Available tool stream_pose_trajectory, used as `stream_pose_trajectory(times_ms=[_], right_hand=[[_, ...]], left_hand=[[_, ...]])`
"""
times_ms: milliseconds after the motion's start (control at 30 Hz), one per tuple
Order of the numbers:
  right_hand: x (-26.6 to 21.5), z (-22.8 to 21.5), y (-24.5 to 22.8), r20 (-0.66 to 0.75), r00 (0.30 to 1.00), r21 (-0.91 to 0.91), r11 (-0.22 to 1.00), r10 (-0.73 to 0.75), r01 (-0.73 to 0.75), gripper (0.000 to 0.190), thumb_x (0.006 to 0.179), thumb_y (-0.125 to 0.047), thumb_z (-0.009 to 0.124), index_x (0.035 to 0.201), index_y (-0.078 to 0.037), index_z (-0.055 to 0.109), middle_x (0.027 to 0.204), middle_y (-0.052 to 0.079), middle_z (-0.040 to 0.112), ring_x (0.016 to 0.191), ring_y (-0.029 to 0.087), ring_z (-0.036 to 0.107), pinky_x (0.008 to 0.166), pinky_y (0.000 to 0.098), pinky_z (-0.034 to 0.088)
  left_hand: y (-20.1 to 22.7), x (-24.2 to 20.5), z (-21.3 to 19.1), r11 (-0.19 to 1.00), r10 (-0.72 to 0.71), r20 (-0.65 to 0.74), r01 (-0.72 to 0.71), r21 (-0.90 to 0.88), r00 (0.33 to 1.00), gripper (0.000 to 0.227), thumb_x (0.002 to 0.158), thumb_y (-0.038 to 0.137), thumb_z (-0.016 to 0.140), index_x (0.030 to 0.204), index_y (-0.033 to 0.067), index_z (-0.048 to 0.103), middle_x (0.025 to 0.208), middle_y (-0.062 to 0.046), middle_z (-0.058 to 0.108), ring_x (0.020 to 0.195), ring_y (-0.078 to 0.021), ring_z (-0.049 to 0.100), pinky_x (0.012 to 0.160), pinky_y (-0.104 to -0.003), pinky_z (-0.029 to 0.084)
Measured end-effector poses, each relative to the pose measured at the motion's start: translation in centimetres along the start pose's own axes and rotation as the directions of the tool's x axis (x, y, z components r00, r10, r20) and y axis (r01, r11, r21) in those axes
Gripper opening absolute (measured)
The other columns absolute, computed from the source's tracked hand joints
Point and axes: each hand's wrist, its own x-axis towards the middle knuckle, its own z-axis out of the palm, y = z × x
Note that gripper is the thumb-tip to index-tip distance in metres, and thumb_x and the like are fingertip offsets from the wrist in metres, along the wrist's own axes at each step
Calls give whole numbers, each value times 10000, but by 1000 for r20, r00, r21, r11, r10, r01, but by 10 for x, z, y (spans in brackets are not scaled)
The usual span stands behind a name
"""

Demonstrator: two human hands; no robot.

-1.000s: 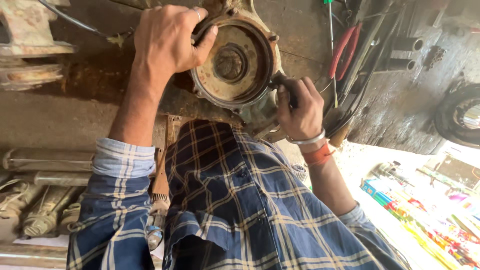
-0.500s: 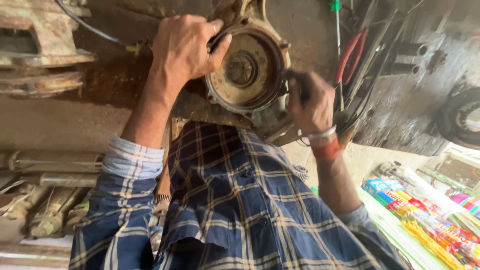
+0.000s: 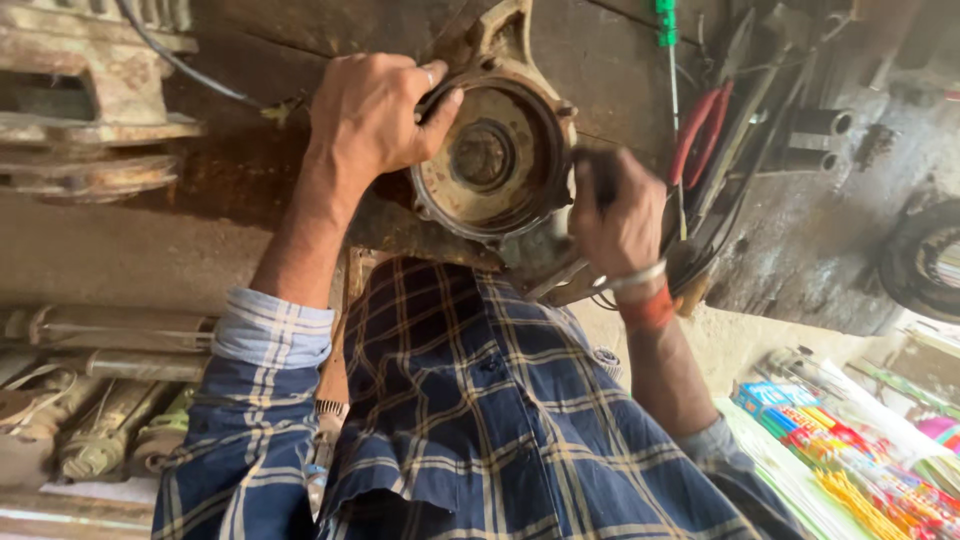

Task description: The person uses a scraper to remove rust and debris from the inner rim of a metal housing component. They rotate the part to access different areas and then place the cleaned component onto a nearby workbench.

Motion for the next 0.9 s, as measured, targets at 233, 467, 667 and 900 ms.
stream_pose_trajectory(times_ms=[233,467,667,900], right_hand=[[5,-6,-5,24,999,-42,998,-45,46,75,1011,-72,670,1037,-28,724,776,142,677,620,259,649,609,358,485],[-1,-3,-5,-75,984,-142,979,-159,147,103,996,-80,671,1070,-12,696,827,166,675,682,314,654,654,403,507],[-9,-2,-1,5,995,-48,994,-97,97,51,1051,-63,668,1082,-26,688,900,158,707,763,329,698,712,391,523],[1,-1,-2,1,984,27,983,-180,180,114,1039,-39,640,1130,-6,701,962,180,712,812,334,717,732,372,546]], left_hand=[[-2,-1,6,998,-26,130,34,-60,991,394,1050,414,674,1139,57,814,743,-101,741,551,-191,671,500,-344,540],[3,-4,8,994,-18,90,27,-102,996,406,1055,407,681,1159,36,807,836,-123,772,610,-201,709,542,-337,565],[6,-16,11,996,-21,77,27,-80,997,382,1063,399,690,1153,49,813,782,-103,752,601,-205,699,555,-342,566],[1,-10,11,999,6,83,-3,-39,996,369,1070,402,704,1140,56,811,775,-95,742,574,-176,675,528,-322,548]])
